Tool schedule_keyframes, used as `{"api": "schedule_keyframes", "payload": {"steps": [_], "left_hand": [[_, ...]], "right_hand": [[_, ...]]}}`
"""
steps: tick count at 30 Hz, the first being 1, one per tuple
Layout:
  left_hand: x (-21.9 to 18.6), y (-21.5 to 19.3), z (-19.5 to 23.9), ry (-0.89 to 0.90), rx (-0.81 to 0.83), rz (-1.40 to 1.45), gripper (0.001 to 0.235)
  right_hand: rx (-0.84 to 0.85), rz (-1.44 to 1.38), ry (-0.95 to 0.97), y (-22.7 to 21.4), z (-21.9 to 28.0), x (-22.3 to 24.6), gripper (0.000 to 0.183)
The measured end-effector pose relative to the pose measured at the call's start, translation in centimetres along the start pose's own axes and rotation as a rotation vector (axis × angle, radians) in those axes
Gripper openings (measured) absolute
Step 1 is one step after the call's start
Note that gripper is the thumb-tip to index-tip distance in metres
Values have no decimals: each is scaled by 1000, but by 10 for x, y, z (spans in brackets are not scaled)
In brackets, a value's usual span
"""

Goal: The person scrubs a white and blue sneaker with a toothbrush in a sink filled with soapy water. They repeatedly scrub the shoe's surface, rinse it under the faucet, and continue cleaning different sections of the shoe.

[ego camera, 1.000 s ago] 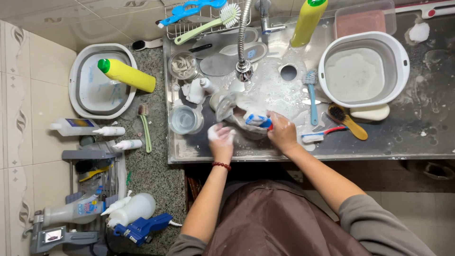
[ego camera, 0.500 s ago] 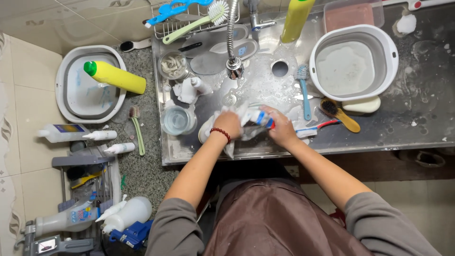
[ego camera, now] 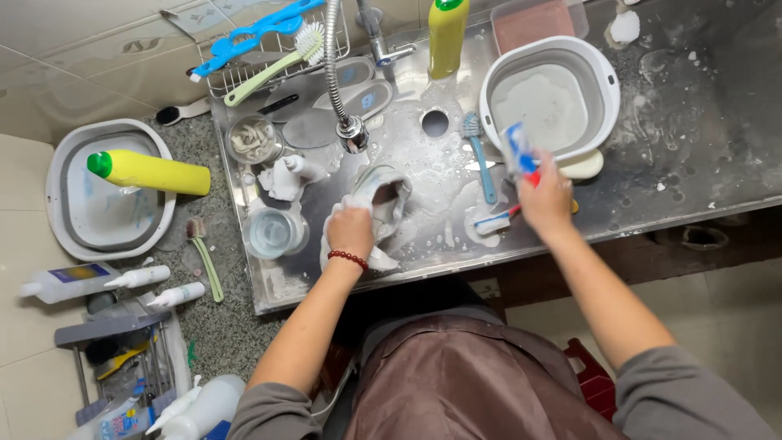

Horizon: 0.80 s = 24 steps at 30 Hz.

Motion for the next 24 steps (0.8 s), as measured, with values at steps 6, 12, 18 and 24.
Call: {"api": "schedule_keyframes", "payload": {"steps": [6, 12, 18, 24], "left_hand": [[-49, -50, 11, -62, 207, 136, 58], [-29, -5, 18, -71, 194, 228, 83], [1, 29, 9, -177, 131, 279, 73], [16, 5, -2, -164, 16, 135, 98]], "right_hand": [[183, 505, 62, 14, -100, -40, 48], [345, 589, -5, 36, -110, -51, 46], [258, 382, 42, -24, -108, -1, 47], [182, 335, 195, -23, -105, -45, 44]]}}
Point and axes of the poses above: each hand's wrist, its own z-axis away from the middle knuckle, its own y-axis out of the palm, x = y × z, the point moved 8 cm from there along -z, towards the middle knuckle, and after that the axes turned 1 degree about x, right-handed, at the moved point
